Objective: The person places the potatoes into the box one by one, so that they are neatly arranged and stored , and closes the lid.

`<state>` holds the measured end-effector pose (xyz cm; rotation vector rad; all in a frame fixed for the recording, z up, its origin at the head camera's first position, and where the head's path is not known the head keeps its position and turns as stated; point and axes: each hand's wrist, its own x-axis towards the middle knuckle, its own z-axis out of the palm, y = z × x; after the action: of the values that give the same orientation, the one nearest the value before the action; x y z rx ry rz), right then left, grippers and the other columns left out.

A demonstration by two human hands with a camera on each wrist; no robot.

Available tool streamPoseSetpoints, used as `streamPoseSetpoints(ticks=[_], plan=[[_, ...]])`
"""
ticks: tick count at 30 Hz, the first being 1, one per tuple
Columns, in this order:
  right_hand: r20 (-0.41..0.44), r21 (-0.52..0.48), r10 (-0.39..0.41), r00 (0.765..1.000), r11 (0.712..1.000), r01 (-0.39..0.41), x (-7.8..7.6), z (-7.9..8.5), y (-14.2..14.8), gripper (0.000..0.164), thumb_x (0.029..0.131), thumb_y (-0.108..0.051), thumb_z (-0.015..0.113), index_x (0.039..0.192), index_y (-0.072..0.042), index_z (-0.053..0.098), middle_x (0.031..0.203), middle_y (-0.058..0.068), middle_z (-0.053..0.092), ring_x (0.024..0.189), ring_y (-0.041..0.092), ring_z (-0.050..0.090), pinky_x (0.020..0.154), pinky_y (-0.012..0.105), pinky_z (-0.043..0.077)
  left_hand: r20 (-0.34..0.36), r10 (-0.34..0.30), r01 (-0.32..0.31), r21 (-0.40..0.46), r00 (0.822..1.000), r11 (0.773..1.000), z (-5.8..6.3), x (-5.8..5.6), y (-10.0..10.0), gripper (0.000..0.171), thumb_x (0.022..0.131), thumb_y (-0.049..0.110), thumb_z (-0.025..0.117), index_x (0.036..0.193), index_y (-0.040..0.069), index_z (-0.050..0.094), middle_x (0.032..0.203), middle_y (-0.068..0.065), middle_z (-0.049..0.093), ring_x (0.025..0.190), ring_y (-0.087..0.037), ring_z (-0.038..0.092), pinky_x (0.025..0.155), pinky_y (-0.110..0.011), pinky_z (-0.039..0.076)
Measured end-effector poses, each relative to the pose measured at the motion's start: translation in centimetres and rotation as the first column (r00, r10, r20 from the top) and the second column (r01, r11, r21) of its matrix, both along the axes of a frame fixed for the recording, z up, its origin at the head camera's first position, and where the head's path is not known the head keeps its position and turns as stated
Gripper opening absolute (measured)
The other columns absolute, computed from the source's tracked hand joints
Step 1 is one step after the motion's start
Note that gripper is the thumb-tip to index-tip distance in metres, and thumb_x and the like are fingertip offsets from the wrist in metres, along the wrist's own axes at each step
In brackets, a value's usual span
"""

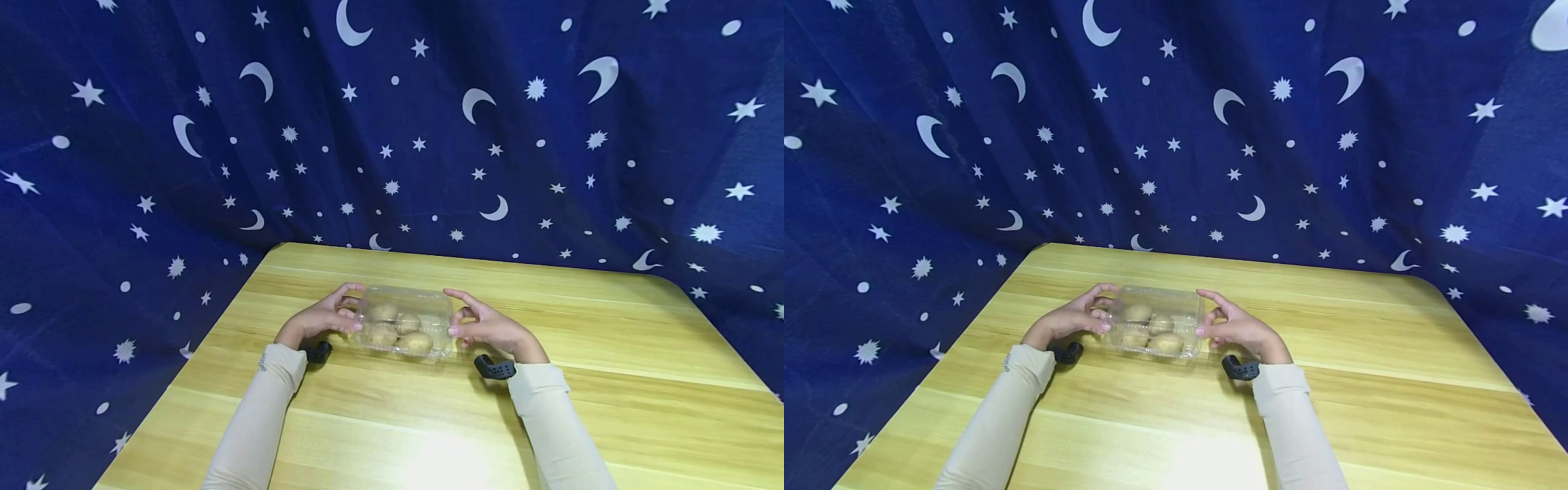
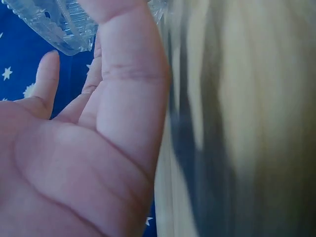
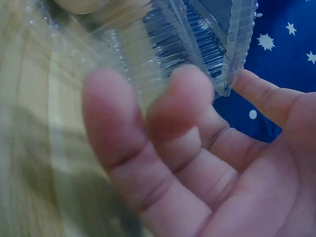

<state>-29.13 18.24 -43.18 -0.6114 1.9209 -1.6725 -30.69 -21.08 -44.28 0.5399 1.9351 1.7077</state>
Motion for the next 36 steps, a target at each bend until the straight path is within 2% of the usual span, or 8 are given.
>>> streamPoseSetpoints(ticks=[4, 8, 11, 17, 22, 26, 32, 36], plan=[[0.022, 0.047, 0.012, 1.0, 0.999, -0.013, 0.1, 0.3, -0.1, 0.1, 0.099, -0.004, 0.075, 0.173, -0.006, 0.008, 0.105, 0.009, 0.056, 0.078, 0.018, 0.061, 0.074, 0.033, 0.062, -0.008, -0.008, 0.008, -0.009, 1.0, 1.0, 0.3, 0.2, 0.0, 0.11, 0.088, 0.014, 0.085, 0.172, 0.013, 0.015, 0.162, -0.033, 0.032, 0.104, -0.017, 0.068, 0.075, -0.026, 0.057], [0.086, 0.072, 0.02, 0.996, 0.997, -0.026, 0.3, 0.6, -0.3, 0.108, 0.097, -0.009, 0.079, 0.174, -0.01, 0.002, 0.107, 0.01, 0.054, 0.077, 0.018, 0.061, 0.076, 0.037, 0.063, 0.003, -0.038, 0.038, -0.009, 0.999, 0.999, 0.5, 0.5, 0.0, 0.115, 0.089, 0.013, 0.084, 0.175, 0.017, 0.008, 0.155, -0.033, 0.033, 0.087, -0.014, 0.067, 0.072, -0.026, 0.058], [0.103, 0.085, 0.028, 0.994, 0.996, -0.037, 0.5, 0.8, -0.5, 0.112, 0.096, -0.011, 0.079, 0.174, -0.012, -0.001, 0.107, 0.009, 0.052, 0.079, 0.019, 0.063, 0.076, 0.039, 0.063, 0.033, -0.057, 0.057, -0.005, 0.998, 0.998, 0.5, 0.6, 0.0, 0.115, 0.09, 0.011, 0.083, 0.176, 0.019, 0.006, 0.146, -0.026, 0.036, 0.078, -0.012, 0.063, 0.071, -0.025, 0.058], [0.077, 0.106, 0.057, 0.995, 0.992, -0.065, 0.4, 0.7, -0.8, 0.115, 0.097, -0.011, 0.078, 0.173, -0.012, -0.008, 0.095, 0.008, 0.057, 0.076, 0.021, 0.067, 0.073, 0.038, 0.063, 0.083, -0.08, 0.08, 0.001, 0.993, 0.997, 0.5, 0.4, 0.0, 0.114, 0.092, 0.005, 0.08, 0.176, 0.024, 0.005, 0.117, -0.01, 0.044, 0.073, -0.011, 0.059, 0.068, -0.024, 0.055], [0.076, 0.121, 0.054, 0.996, 0.991, -0.063, 0.5, 0.6, -1.0, 0.121, 0.094, -0.009, 0.08, 0.172, -0.012, -0.012, 0.087, 0.01, 0.068, 0.074, 0.024, 0.07, 0.07, 0.037, 0.063, 0.077, -0.097, 0.099, -0.026, 0.992, 0.995, 0.6, 0.4, 0.1, 0.112, 0.092, 0.002, 0.076, 0.176, 0.022, 0.005, 0.101, -0.004, 0.051, 0.076, -0.013, 0.059, 0.066, -0.024, 0.055], [0.079, 0.127, 0.065, 0.995, 0.989, -0.075, 0.6, 0.5, -1.1, 0.125, 0.093, -0.008, 0.081, 0.171, -0.013, -0.016, 0.09, 0.013, 0.074, 0.074, 0.026, 0.072, 0.069, 0.037, 0.063, 0.073, -0.103, 0.106, -0.036, 0.992, 0.994, 0.8, 0.5, 0.3, 0.113, 0.092, 0.001, 0.076, 0.176, 0.021, 0.004, 0.094, -0.001, 0.054, 0.077, -0.012, 0.057, 0.063, -0.023, 0.054], [0.097, 0.108, 0.072, 0.993, 0.991, -0.083, 0.5, 0.2, -1.2, 0.127, 0.093, -0.006, 0.08, 0.171, -0.015, -0.02, 0.092, 0.013, 0.078, 0.072, 0.024, 0.073, 0.068, 0.036, 0.063, 0.073, -0.093, 0.097, -0.063, 0.993, 0.993, 0.8, 0.6, 0.3, 0.113, 0.091, 0.0, 0.074, 0.176, 0.022, 0.002, 0.086, 0.0, 0.058, 0.071, -0.01, 0.056, 0.061, -0.023, 0.053], [0.126, 0.078, 0.075, 0.989, 0.993, -0.085, 0.5, -0.1, -1.3, 0.128, 0.095, -0.003, 0.079, 0.17, -0.018, -0.023, 0.09, 0.012, 0.078, 0.07, 0.02, 0.073, 0.067, 0.034, 0.063, 0.075, -0.093, 0.099, -0.083, 0.993, 0.992, 0.8, 0.6, 0.4, 0.115, 0.091, 0.002, 0.073, 0.176, 0.025, 0.0, 0.083, 0.0, 0.062, 0.073, -0.012, 0.059, 0.062, -0.024, 0.053]])
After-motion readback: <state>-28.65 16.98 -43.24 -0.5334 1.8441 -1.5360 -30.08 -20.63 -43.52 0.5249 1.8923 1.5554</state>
